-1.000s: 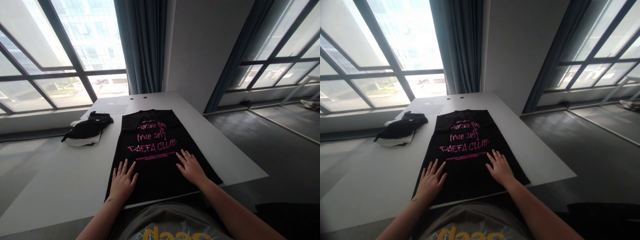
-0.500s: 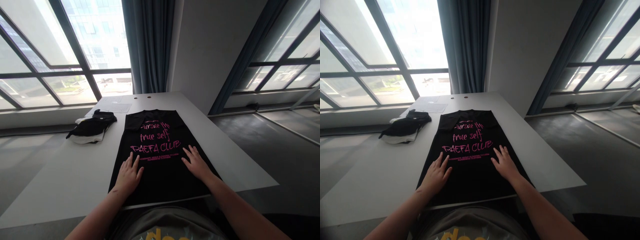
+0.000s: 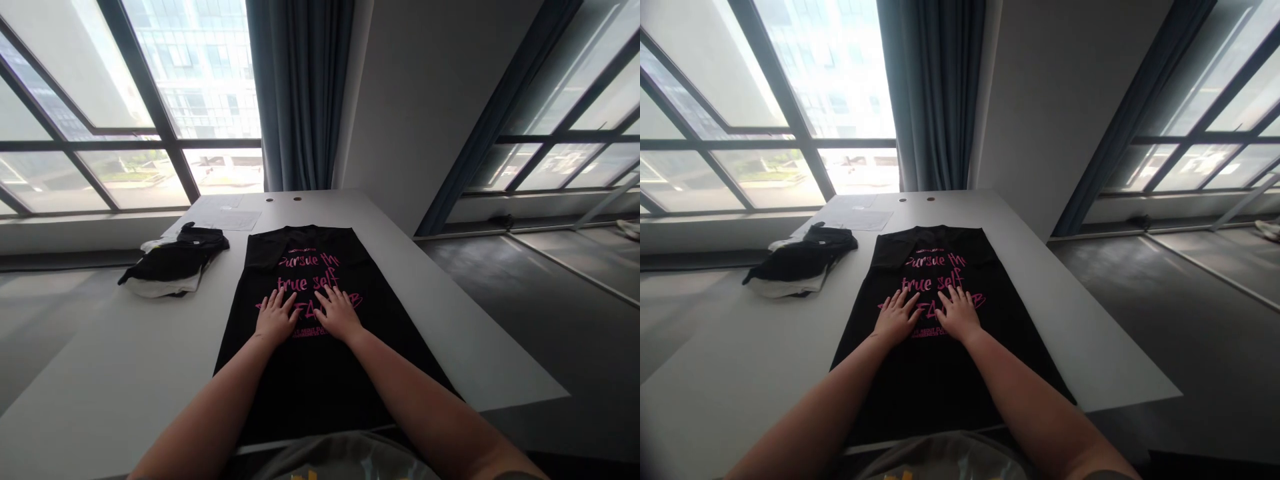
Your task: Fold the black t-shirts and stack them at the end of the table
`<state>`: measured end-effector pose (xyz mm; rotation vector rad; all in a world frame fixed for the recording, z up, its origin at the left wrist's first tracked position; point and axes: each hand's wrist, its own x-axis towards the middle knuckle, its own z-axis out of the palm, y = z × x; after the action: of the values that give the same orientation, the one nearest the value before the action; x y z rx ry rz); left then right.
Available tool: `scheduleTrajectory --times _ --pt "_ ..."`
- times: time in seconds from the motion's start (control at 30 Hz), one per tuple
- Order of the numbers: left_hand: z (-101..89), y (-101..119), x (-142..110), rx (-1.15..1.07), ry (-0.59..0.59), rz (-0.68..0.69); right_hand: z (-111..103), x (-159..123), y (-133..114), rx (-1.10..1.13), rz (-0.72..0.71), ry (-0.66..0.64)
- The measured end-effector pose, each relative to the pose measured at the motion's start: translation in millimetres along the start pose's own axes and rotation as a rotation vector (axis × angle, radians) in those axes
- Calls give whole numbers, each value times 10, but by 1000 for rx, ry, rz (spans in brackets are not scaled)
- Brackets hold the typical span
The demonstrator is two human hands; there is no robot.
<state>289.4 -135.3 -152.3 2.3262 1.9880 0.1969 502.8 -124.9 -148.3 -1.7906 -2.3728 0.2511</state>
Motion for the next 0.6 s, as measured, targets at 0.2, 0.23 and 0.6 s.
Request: scheduleTrajectory --times 0.2,0.23,0.6 --pt "9 -52 65 -22 -20 -52 -21 21 107 -4 -4 -27" --pt "4 -71 78 -23 -22 -68 -27 39 158 -7 15 -31" --pt "-71 -526 215 -17 -16 -325 -136 177 843 -74 275 -14"
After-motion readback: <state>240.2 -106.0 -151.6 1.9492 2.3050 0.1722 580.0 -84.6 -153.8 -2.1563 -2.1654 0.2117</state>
